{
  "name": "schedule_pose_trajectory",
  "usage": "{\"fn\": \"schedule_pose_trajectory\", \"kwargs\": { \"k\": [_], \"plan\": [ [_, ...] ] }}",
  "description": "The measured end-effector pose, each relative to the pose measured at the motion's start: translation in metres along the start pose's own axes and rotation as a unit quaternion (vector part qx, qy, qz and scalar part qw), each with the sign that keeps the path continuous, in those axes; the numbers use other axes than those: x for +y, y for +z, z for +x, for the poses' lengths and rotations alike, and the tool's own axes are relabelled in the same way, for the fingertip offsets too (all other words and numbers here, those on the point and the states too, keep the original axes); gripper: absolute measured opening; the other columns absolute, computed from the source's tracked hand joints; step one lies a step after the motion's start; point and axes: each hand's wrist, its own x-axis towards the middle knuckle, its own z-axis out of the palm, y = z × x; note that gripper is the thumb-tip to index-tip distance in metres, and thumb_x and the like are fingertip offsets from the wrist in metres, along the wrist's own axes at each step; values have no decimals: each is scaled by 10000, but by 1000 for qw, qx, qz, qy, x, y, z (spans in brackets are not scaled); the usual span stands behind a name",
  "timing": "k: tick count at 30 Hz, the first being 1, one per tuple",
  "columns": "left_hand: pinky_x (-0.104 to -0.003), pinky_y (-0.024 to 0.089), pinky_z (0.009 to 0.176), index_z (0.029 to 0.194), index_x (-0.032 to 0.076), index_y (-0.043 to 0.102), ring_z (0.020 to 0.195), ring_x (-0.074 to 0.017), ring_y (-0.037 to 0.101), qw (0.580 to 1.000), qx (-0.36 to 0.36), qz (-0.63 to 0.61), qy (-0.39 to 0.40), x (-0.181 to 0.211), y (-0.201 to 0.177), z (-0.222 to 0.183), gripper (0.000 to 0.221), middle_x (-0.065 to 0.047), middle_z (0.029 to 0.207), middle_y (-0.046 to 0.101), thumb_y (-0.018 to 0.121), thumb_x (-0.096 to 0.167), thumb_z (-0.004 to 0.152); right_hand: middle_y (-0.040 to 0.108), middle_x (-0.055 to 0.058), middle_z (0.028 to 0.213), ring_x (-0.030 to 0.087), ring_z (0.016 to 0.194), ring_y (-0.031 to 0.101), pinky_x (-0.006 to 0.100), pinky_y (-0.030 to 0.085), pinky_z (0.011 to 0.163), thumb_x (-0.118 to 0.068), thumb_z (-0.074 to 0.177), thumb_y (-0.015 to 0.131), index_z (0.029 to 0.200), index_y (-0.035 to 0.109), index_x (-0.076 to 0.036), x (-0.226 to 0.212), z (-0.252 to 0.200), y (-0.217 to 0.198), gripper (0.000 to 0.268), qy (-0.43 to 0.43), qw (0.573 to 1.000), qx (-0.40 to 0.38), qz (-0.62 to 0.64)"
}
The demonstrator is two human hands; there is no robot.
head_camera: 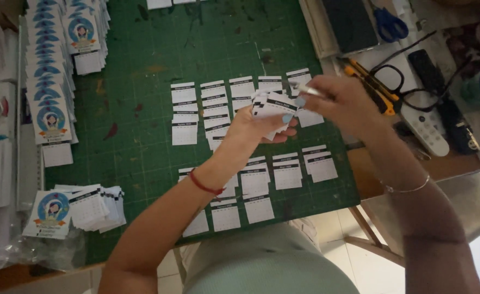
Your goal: Sorting and organizing small printed cards into a grid layout on a cutting mat, using a small tool to assist in handling and marking.
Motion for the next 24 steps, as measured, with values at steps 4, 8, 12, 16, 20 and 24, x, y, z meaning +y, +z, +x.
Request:
{"fn": "schedule_pose_trajectory", "kwargs": {
  "k": [4, 8, 12, 16, 20, 24],
  "plan": [
    [-444, 714, 849, 1293, 25, 759, 1014, -353, 825, 1000, 0, -17, 10, 7, 9, -4, 418, -241, 1166, 815, 872, 182, 922, 512, 80, 613, 195, 536, 482, 372, 399, 579, -122, 1019, 815, 1010, 782, -36, -21, -3, 7, 92, 4, 1000, -2, -1],
    [-499, 711, 862, 1358, 3, 721, 1044, -403, 810, 1000, 3, -19, 1, 7, 6, -3, 480, -283, 1232, 786, 847, 180, 931, 518, 83, 610, 203, 499, 491, 345, 418, 566, -35, 1044, 752, 1002, 777, 8, -27, 0, 7, 65, -17, 1000, -8, 0],
    [-512, 722, 860, 1352, 9, 722, 1046, -411, 813, 999, -4, -33, 11, 4, 4, -4, 436, -274, 1237, 787, 812, 217, 980, 569, 75, 691, 153, 618, 571, 347, 434, 608, -82, 1086, 752, 1073, 785, -31, -28, 0, 2, 62, -22, 999, -1, -29],
    [-533, 718, 883, 1364, -18, 707, 1069, -427, 796, 999, 6, -49, 2, 15, 14, -17, 468, -277, 1272, 772, 819, 200, 965, 589, 167, 716, 257, 676, 621, 422, 430, 628, -126, 1031, 779, 1138, 762, -33, -23, -7, 8, 142, -12, 998, -1, -65],
    [-406, 725, 902, 1136, -48, 663, 985, -317, 851, 996, 42, 68, -33, 45, 40, -46, 490, -201, 1149, 818, 795, 315, 834, 571, -1, 765, 137, 636, 461, 323, 320, 610, -197, 1072, 811, 1010, 686, -95, -21, -26, 6, 173, -71, 974, -22, -215],
    [-374, 720, 911, 1153, 28, 727, 1103, -316, 857, 997, 4, 70, -18, 43, 41, -76, 407, -140, 1167, 825, 731, 353, 908, 778, 55, 1027, 147, 754, 655, 297, 443, 704, -117, 1032, 861, 1111, 807, -52, -30, -51, 4, 116, -157, 968, -4, -197]
  ]
}}
